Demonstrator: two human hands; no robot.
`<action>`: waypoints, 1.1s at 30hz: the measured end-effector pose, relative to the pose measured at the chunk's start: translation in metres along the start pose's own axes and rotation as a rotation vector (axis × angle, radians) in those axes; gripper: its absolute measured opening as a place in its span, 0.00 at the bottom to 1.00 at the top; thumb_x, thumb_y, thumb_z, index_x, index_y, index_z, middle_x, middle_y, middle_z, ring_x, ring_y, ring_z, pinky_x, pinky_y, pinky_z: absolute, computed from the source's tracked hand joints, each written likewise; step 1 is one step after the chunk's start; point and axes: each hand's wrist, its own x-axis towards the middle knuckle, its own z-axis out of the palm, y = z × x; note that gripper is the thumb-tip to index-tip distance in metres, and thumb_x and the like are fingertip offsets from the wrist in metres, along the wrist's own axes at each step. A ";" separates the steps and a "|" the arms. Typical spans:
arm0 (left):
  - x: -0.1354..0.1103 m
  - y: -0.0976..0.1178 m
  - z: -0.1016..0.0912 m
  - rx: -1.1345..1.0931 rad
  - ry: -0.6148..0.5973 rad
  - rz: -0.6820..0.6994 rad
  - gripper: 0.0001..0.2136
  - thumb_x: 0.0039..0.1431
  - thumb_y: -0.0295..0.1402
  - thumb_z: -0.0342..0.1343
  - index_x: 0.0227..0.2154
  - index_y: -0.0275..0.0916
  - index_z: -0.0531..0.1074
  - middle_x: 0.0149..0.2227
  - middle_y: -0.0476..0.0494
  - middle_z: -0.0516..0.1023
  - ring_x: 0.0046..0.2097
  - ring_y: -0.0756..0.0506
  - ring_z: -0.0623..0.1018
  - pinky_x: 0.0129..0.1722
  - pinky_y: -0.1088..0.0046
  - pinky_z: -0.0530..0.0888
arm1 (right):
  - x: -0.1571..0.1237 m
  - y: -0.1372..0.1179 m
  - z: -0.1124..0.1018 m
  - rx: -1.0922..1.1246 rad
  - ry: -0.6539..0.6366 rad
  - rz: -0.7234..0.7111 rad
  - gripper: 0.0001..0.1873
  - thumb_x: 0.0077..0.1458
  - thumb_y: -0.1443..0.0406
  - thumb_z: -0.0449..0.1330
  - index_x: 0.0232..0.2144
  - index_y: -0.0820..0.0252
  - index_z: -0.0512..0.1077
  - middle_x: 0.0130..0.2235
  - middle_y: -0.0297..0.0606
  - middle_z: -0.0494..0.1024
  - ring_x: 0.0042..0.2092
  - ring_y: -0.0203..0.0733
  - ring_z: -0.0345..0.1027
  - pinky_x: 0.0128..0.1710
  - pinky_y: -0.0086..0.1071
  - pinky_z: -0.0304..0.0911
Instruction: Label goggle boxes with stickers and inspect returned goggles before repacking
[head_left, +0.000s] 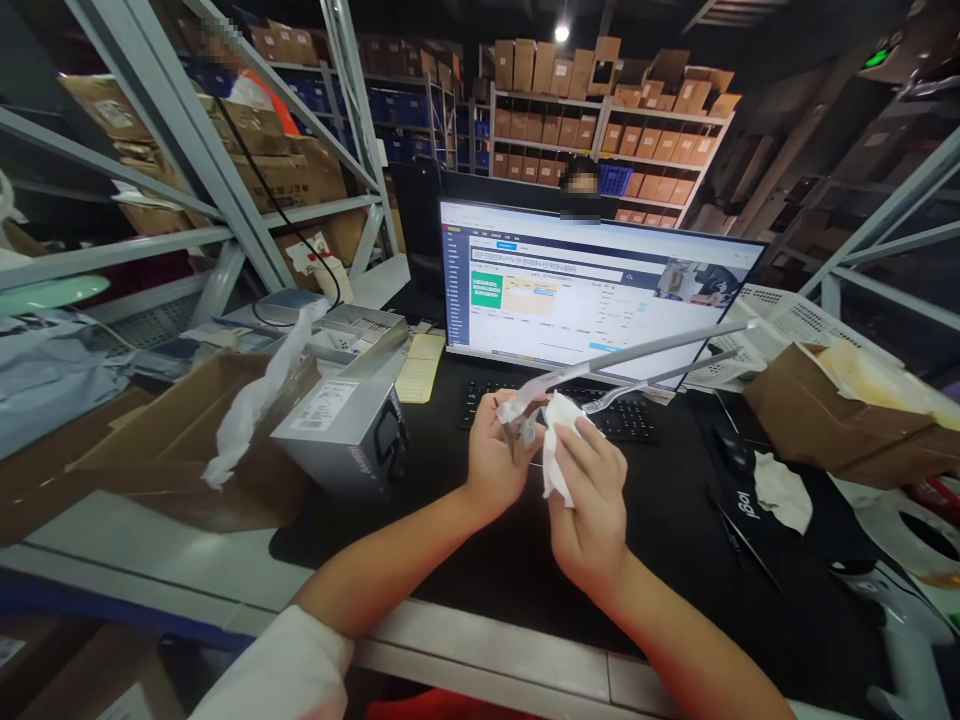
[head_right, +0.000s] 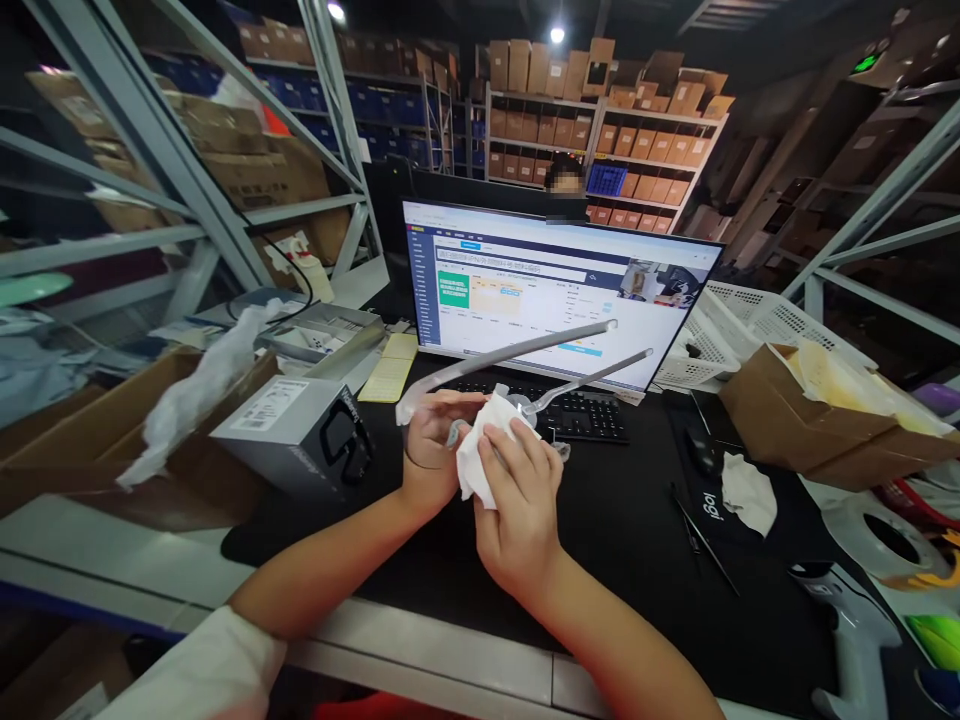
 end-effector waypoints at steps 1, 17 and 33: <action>0.000 0.002 0.001 -0.002 -0.003 -0.007 0.17 0.55 0.44 0.69 0.41 0.41 0.72 0.43 0.42 0.80 0.47 0.42 0.81 0.52 0.62 0.76 | -0.001 0.001 0.004 0.016 0.006 -0.001 0.35 0.59 0.73 0.53 0.67 0.51 0.61 0.61 0.45 0.73 0.66 0.59 0.60 0.60 0.53 0.56; 0.003 -0.011 -0.003 0.021 0.006 0.089 0.17 0.56 0.40 0.70 0.42 0.40 0.71 0.43 0.42 0.80 0.44 0.45 0.81 0.49 0.65 0.77 | 0.002 0.007 0.008 -0.076 0.012 0.039 0.18 0.63 0.72 0.52 0.52 0.58 0.72 0.56 0.47 0.77 0.65 0.56 0.63 0.65 0.54 0.47; 0.015 -0.026 -0.009 -0.082 -0.052 0.132 0.14 0.62 0.38 0.66 0.47 0.42 0.72 0.47 0.42 0.81 0.50 0.43 0.82 0.53 0.63 0.78 | 0.012 0.041 0.002 -0.251 0.062 0.039 0.18 0.62 0.71 0.55 0.51 0.56 0.75 0.58 0.43 0.77 0.69 0.61 0.55 0.68 0.66 0.34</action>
